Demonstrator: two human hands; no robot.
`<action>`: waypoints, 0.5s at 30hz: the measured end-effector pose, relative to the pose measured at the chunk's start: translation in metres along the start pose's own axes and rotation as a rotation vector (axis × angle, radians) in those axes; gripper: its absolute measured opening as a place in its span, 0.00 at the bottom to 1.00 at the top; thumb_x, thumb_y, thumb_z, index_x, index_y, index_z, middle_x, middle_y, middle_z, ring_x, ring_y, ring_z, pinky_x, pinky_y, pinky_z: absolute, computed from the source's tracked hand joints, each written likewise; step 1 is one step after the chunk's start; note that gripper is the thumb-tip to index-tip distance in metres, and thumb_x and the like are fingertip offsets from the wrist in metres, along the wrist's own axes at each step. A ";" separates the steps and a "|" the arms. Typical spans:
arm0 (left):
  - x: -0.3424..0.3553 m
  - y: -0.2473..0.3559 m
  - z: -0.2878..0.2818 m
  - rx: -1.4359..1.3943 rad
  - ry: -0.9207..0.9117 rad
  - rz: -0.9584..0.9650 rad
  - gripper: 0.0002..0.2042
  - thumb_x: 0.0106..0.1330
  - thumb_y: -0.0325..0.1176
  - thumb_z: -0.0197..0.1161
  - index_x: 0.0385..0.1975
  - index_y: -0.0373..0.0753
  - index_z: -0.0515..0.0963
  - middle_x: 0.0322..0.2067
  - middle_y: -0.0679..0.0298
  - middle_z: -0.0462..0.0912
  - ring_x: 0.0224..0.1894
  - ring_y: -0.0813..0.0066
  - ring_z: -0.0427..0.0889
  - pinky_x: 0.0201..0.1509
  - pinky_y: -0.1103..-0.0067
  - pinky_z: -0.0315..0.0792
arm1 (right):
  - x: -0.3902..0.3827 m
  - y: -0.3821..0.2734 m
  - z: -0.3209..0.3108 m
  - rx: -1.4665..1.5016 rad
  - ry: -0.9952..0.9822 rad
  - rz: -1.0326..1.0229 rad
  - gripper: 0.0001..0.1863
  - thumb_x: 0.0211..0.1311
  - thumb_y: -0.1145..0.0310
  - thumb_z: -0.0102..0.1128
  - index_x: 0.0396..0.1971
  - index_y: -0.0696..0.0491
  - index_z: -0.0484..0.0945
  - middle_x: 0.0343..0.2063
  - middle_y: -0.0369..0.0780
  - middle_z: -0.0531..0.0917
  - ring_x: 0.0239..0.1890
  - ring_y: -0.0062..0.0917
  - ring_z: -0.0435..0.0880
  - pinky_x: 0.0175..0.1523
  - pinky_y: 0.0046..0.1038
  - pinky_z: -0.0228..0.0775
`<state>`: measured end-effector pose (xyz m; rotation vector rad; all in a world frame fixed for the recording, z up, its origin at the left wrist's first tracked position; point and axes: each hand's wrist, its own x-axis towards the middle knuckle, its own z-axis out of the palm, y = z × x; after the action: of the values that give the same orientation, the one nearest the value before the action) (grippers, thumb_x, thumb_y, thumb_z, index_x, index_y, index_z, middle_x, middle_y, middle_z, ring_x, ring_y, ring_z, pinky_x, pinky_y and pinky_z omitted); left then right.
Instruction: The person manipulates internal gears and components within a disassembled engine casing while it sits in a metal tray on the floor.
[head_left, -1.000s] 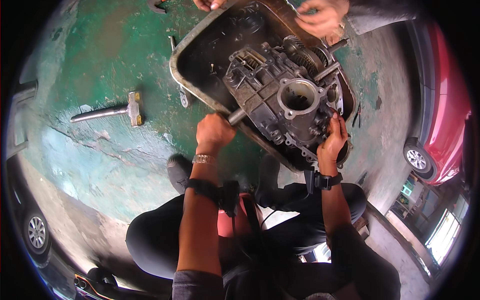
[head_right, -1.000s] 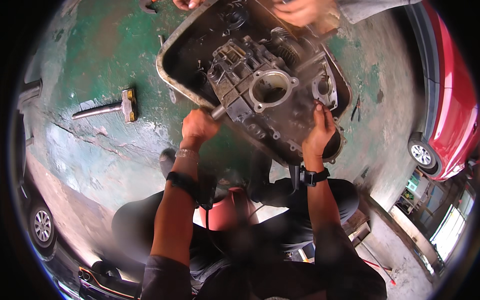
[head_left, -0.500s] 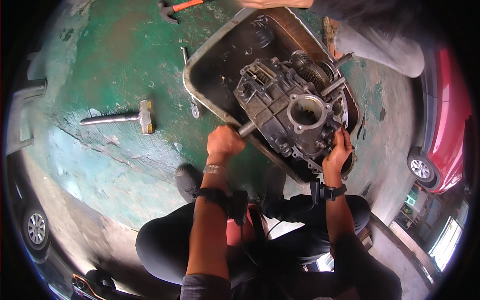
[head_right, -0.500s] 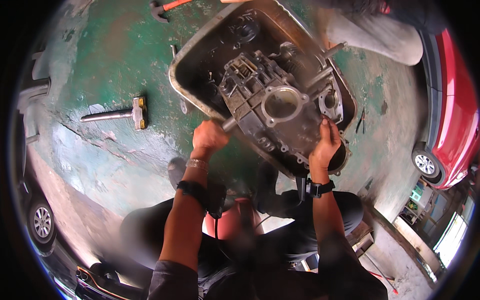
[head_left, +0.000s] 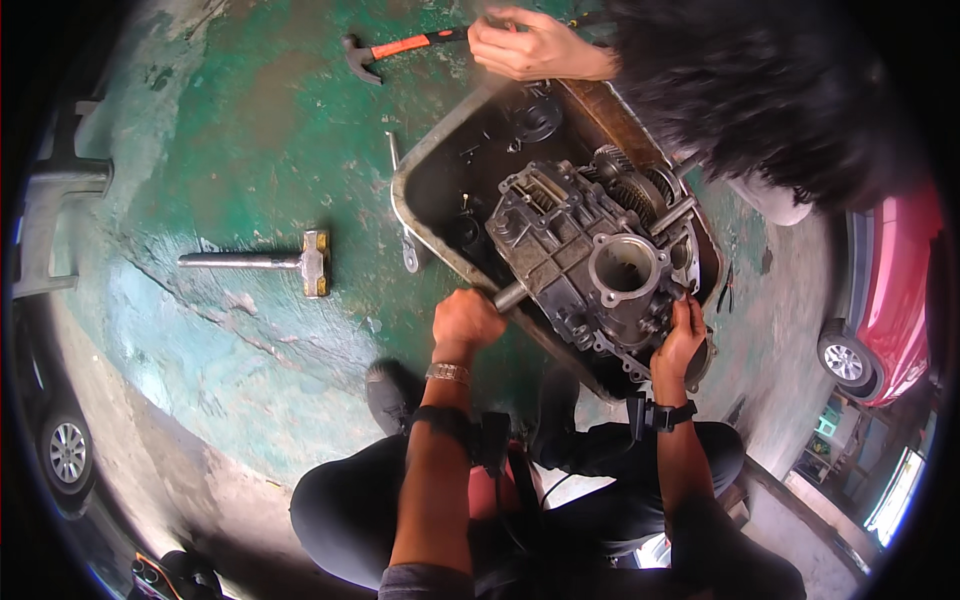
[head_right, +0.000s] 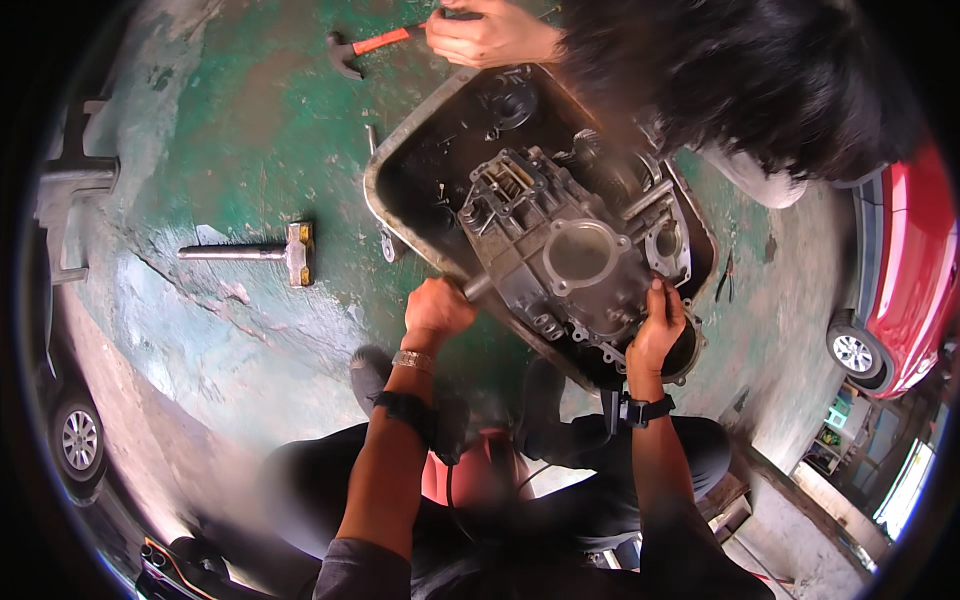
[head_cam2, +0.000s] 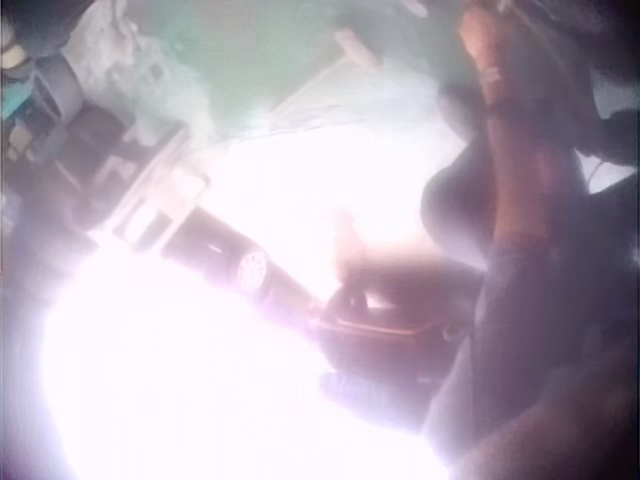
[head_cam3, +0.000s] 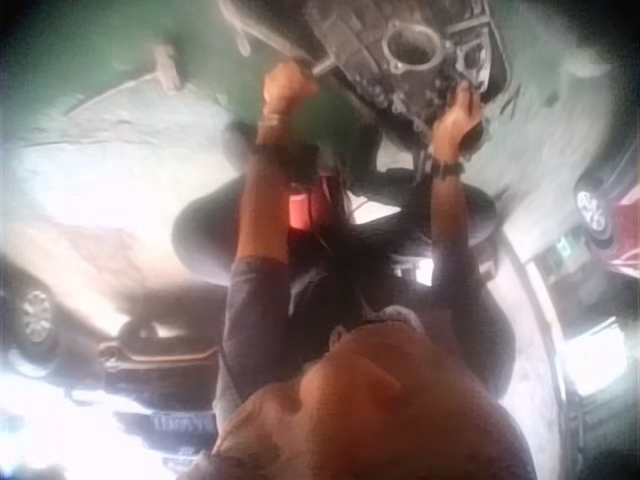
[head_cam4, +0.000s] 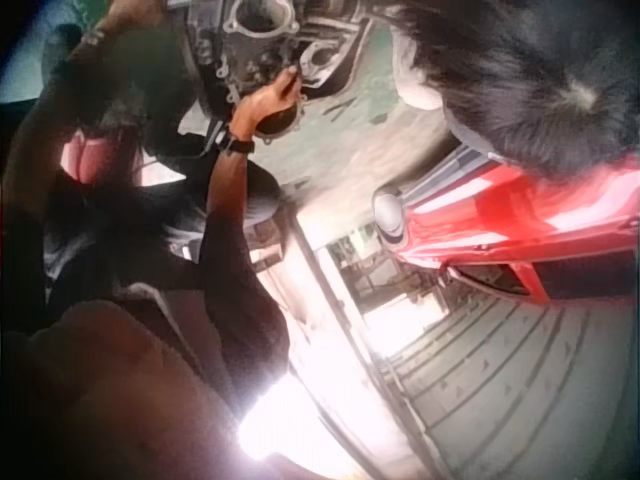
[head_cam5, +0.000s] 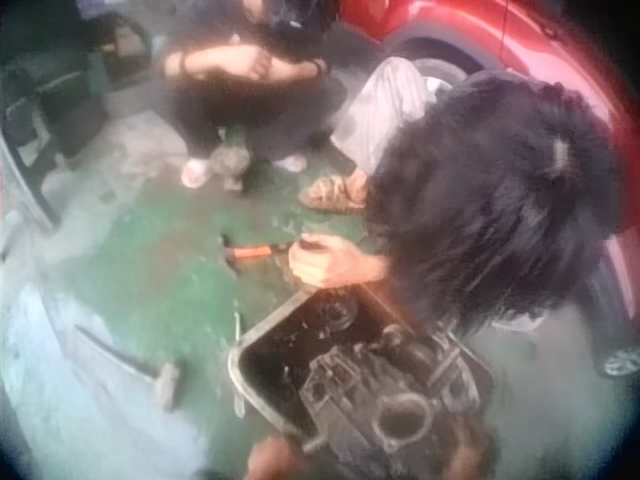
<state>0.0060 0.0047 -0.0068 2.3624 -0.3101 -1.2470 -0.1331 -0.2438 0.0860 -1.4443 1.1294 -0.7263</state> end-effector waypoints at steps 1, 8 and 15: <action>0.000 0.000 0.001 -0.001 0.006 0.002 0.17 0.51 0.45 0.59 0.38 0.46 0.82 0.35 0.51 0.82 0.41 0.52 0.81 0.48 0.67 0.75 | 0.000 0.001 0.000 0.004 -0.002 -0.004 0.10 0.60 0.70 0.60 0.37 0.61 0.80 0.33 0.33 0.80 0.34 0.15 0.74 0.43 0.17 0.64; -0.005 0.006 -0.008 -0.009 0.020 0.009 0.18 0.51 0.47 0.60 0.36 0.44 0.82 0.35 0.50 0.82 0.40 0.52 0.81 0.47 0.67 0.75 | -0.002 -0.004 0.003 0.032 -0.001 0.019 0.11 0.61 0.69 0.60 0.38 0.61 0.79 0.35 0.35 0.80 0.36 0.17 0.75 0.46 0.18 0.65; -0.004 0.006 -0.008 0.016 0.017 0.014 0.20 0.50 0.50 0.61 0.35 0.41 0.83 0.34 0.48 0.82 0.39 0.51 0.81 0.46 0.66 0.75 | -0.008 -0.003 0.004 0.011 0.018 -0.007 0.12 0.61 0.70 0.58 0.42 0.61 0.78 0.37 0.36 0.80 0.40 0.19 0.75 0.50 0.20 0.64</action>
<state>0.0098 0.0033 0.0032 2.3789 -0.3320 -1.2220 -0.1315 -0.2355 0.0892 -1.4357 1.1325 -0.7506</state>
